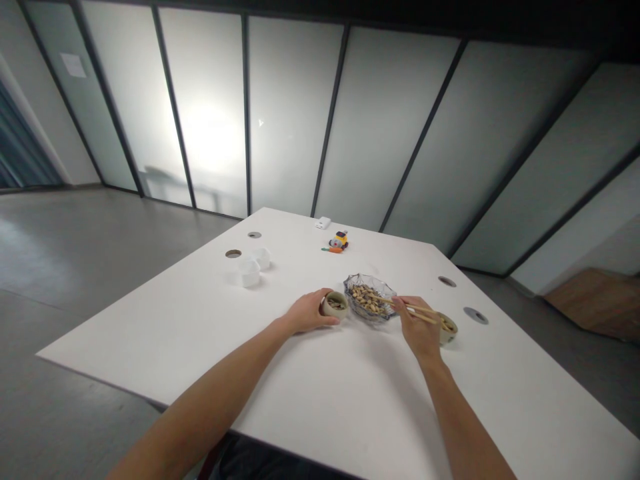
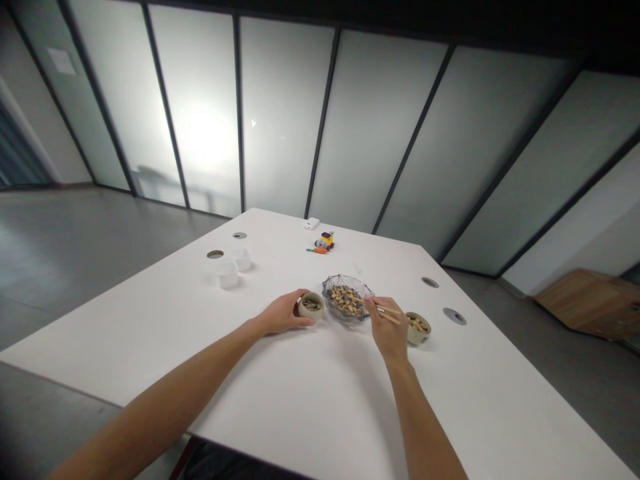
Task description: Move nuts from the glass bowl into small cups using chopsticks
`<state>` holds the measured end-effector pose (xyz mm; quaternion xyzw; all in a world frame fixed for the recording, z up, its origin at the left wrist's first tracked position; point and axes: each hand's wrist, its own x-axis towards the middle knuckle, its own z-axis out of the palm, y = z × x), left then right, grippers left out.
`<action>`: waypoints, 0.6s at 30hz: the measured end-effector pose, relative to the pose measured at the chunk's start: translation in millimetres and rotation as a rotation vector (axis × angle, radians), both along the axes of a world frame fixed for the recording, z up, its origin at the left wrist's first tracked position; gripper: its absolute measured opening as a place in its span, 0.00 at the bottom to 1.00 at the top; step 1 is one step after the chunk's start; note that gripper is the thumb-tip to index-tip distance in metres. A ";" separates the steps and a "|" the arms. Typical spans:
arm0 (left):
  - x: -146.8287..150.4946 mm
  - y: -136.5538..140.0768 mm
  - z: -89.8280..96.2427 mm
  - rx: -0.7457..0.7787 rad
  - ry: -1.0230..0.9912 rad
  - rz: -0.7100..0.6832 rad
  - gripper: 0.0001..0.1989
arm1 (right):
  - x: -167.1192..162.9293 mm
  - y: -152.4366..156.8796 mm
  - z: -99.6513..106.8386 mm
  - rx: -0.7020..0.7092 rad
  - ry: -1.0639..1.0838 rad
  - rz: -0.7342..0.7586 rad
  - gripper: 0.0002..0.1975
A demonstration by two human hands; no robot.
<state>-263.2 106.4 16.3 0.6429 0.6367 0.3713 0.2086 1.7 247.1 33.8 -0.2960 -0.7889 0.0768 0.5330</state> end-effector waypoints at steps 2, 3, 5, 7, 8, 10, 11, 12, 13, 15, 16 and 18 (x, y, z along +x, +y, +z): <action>0.2 0.2 0.1 0.003 -0.002 0.000 0.34 | 1.2 1.2 0.4 0.029 0.002 -0.013 0.28; 0.2 0.3 0.1 0.000 -0.001 0.001 0.34 | 1.7 1.7 0.5 0.032 0.010 -0.023 0.28; 0.4 0.5 0.3 -0.007 -0.001 0.004 0.34 | 2.4 2.5 0.2 0.014 0.036 -0.046 0.29; 0.6 0.5 0.6 -0.008 0.000 0.003 0.34 | 2.9 3.6 -0.8 -0.032 0.070 -0.072 0.30; 0.7 0.5 0.7 -0.005 0.002 0.002 0.34 | 3.2 4.3 -1.6 -0.063 0.087 -0.081 0.30; 0.8 0.5 1.0 -0.001 0.008 0.003 0.34 | 3.8 6.3 -3.3 -0.137 0.120 -0.085 0.31; 0.8 0.7 1.1 -0.003 0.012 0.006 0.34 | 4.0 7.4 -4.2 -0.172 0.137 -0.084 0.31; 0.7 0.8 1.1 -0.006 0.016 0.009 0.34 | 4.1 8.5 -4.8 -0.200 0.151 -0.083 0.32; 0.6 1.1 1.0 -0.010 0.018 0.011 0.34 | 3.9 9.2 -5.1 -0.227 0.169 -0.083 0.32; 0.4 1.8 0.7 -0.017 0.020 0.014 0.35 | 2.5 9.7 -4.7 -0.310 0.251 -0.059 0.31; 0.3 2.1 0.6 -0.018 0.020 0.014 0.35 | 1.3 9.3 -4.0 -0.369 0.319 -0.027 0.30; 0.3 2.6 0.8 -0.020 0.024 0.014 0.35 | -1.8 7.5 -1.5 -0.495 0.493 0.075 0.27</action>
